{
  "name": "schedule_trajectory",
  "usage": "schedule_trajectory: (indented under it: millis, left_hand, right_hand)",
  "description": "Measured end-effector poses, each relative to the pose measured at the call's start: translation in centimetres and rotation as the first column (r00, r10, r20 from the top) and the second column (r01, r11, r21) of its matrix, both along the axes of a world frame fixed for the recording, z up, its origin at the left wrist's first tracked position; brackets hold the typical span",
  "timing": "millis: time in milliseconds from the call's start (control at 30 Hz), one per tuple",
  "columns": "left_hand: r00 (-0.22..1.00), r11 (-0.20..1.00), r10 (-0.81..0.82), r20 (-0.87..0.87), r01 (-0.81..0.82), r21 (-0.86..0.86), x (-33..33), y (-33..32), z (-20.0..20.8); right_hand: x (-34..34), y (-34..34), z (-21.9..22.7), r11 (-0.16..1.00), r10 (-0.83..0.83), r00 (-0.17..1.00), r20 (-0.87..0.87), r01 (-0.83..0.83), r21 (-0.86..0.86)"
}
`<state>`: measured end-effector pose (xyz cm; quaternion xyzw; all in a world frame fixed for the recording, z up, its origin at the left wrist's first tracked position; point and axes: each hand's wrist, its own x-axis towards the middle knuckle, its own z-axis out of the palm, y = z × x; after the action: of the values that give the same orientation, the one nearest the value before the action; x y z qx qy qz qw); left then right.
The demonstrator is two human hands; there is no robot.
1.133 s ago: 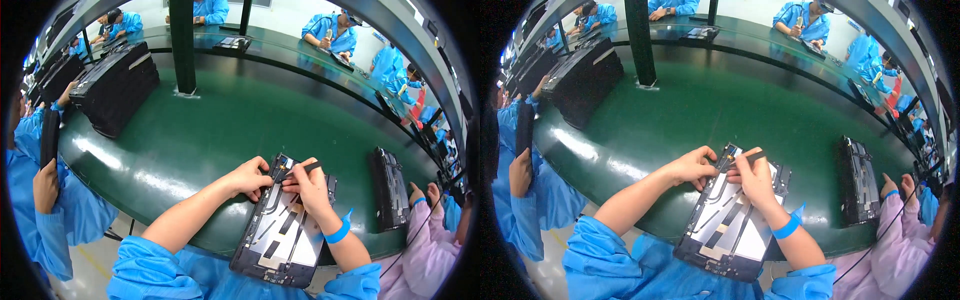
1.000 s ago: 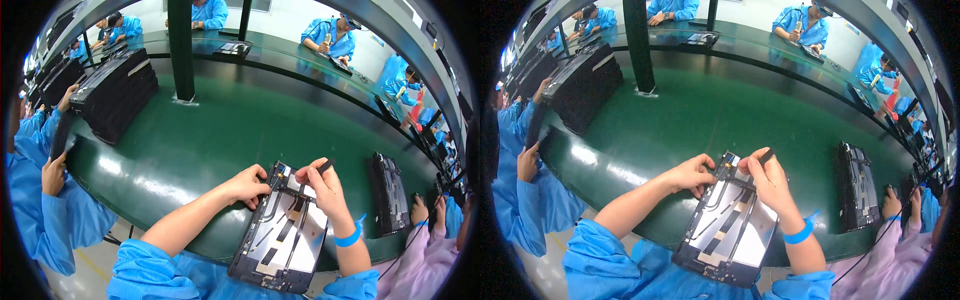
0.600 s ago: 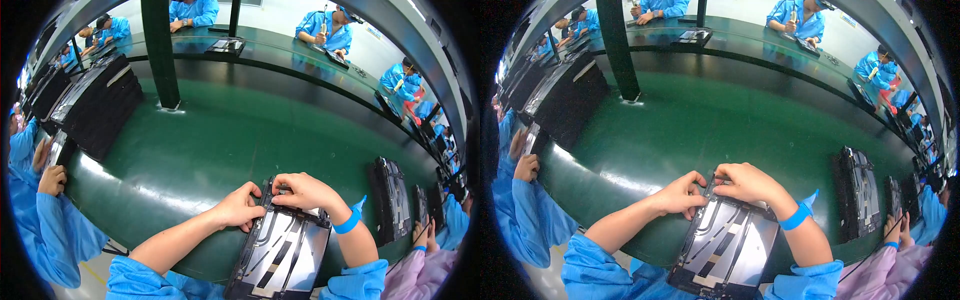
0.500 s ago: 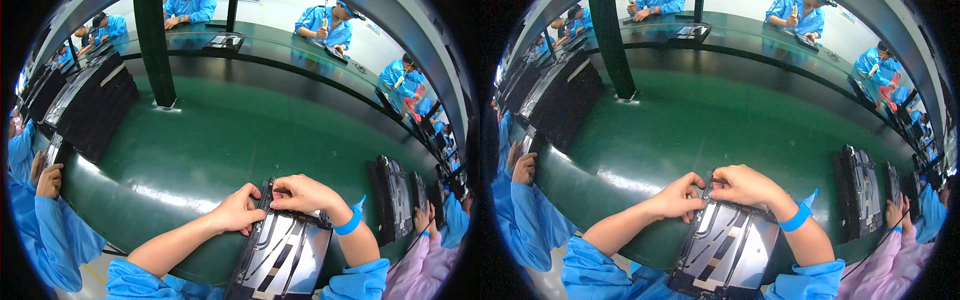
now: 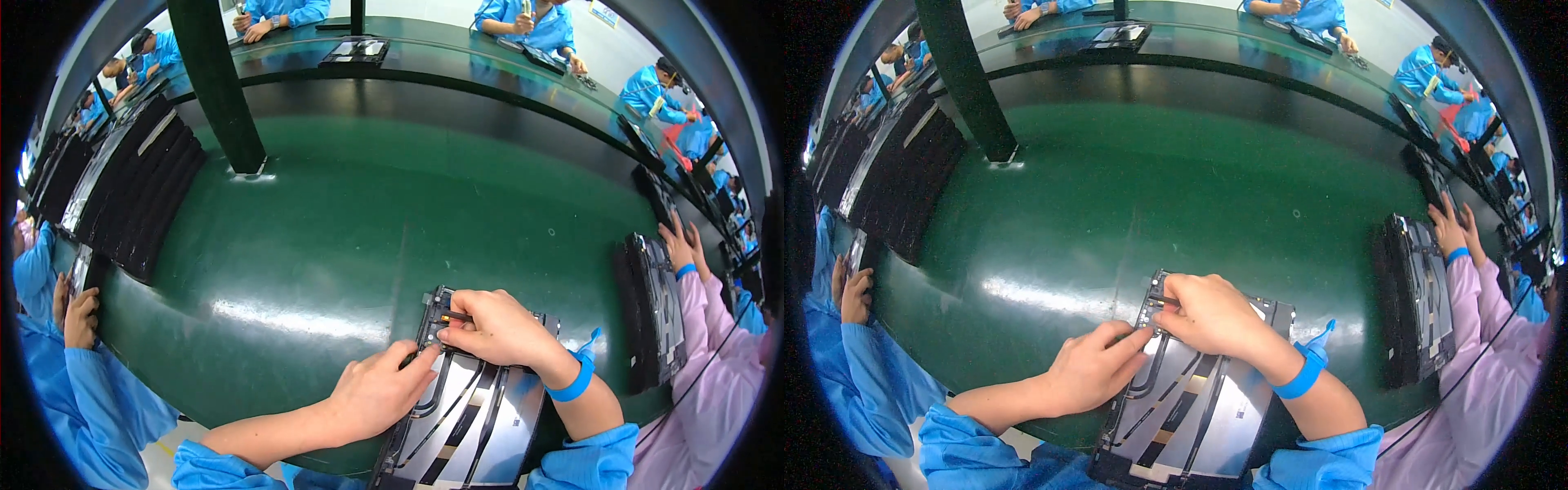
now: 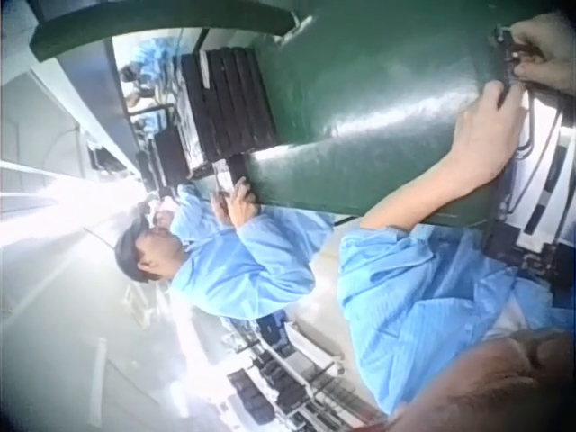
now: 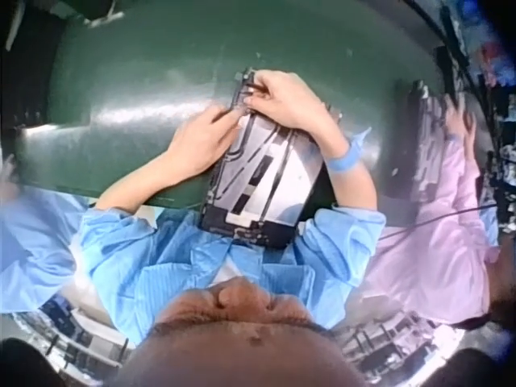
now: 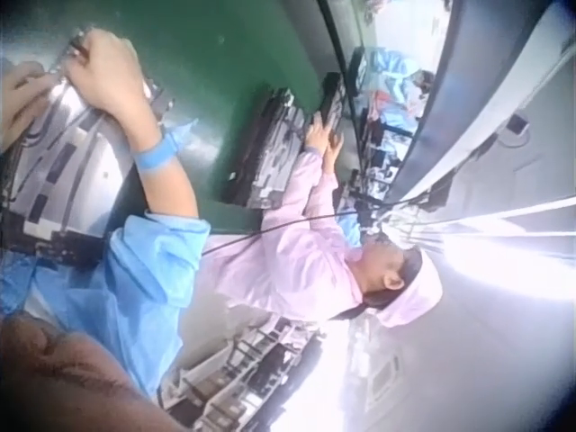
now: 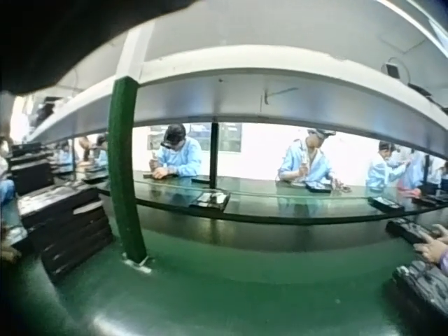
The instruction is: The person assembles internal components of a tablet device by installing a battery, circuit board, and ribbon cable into an electronic chassis, using tweezers and a pointed tool to manipulate the small parts.
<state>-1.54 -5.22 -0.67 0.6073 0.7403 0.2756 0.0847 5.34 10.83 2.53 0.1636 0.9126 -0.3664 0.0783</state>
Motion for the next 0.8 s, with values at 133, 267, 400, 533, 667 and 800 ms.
schedule_trajectory:
  millis: [133,267,400,533,667,800]
  left_hand:
    - [0.981,0.998,-0.058,-0.184,0.054,-0.026,0.3,-0.1,0.2]
    - [0.955,0.996,-0.092,-0.282,0.088,-0.028,0.4,0.1,0.4]
    - [0.94,0.987,-0.161,-0.301,0.151,-0.055,0.2,0.3,0.8]
    - [0.946,0.99,-0.127,-0.299,0.103,-0.093,0.7,0.2,0.6]
    - [0.95,0.99,-0.131,-0.282,0.11,-0.086,0.5,0.1,0.5]
    - [0.958,0.99,-0.138,-0.25,0.125,-0.068,0.3,0.1,0.7]
  right_hand:
    - [0.3,0.3,-0.3,1.0,0.007,1.0,-0.024,-0.007,-0.002]
    - [0.8,0.5,-1.9,1.0,0.021,0.98,-0.198,-0.018,0.019]
    - [1.4,0.3,-0.8,0.979,-0.083,0.944,-0.32,0.137,0.15]
    - [2.5,0.5,-0.2,0.988,-0.096,0.891,-0.444,0.138,0.064]
    - [1.2,0.8,-0.8,0.997,0.068,0.962,-0.264,-0.075,-0.015]
    - [-0.4,1.3,-0.2,0.989,0.112,0.993,-0.027,-0.115,-0.092]
